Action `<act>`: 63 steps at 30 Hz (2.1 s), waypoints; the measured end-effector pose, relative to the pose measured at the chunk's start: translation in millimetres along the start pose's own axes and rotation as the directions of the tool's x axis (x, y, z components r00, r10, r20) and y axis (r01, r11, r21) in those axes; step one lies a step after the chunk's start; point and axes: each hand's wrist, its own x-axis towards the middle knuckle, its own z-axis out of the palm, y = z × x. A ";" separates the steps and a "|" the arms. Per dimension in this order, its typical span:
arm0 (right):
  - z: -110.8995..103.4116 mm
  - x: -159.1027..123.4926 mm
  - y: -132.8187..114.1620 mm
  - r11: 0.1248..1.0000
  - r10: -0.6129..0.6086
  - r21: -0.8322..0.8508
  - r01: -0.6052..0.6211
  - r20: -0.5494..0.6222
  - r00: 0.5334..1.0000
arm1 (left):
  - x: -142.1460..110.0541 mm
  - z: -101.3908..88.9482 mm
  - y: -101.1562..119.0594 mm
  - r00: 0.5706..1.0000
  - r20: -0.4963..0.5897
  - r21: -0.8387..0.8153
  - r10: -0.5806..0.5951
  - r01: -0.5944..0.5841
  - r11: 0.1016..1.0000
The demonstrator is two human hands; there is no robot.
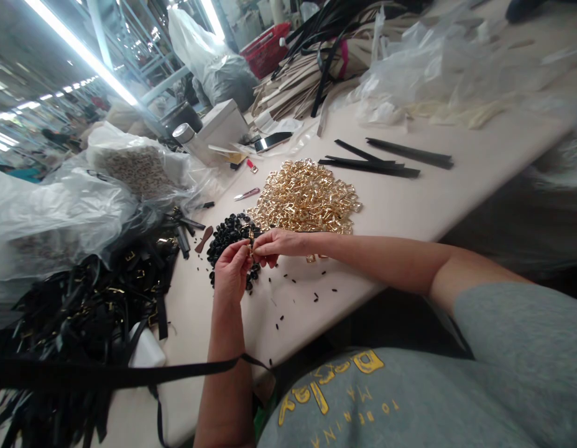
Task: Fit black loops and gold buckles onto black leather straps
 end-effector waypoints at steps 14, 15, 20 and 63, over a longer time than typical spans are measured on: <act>0.7 -0.8 -4.5 0.990 0.042 0.135 -0.031 -0.076 0.996 | -4.1 5.0 0.3 0.999 0.018 -0.048 0.044 -0.043 0.998; 0.3 -2.1 -5.7 0.998 0.017 0.067 -0.012 -0.070 0.997 | -3.9 4.8 0.5 0.999 0.013 -0.049 0.039 -0.038 0.998; -2.5 -5.6 -6.6 0.957 -0.110 -0.270 0.104 -0.009 0.994 | -3.4 5.4 -0.7 1.000 -0.006 -0.031 0.015 -0.015 0.999; -3.0 -5.1 -8.7 0.965 -0.099 -0.244 0.093 -0.015 0.995 | -7.7 9.4 -7.3 0.998 0.015 0.033 0.058 -0.059 0.998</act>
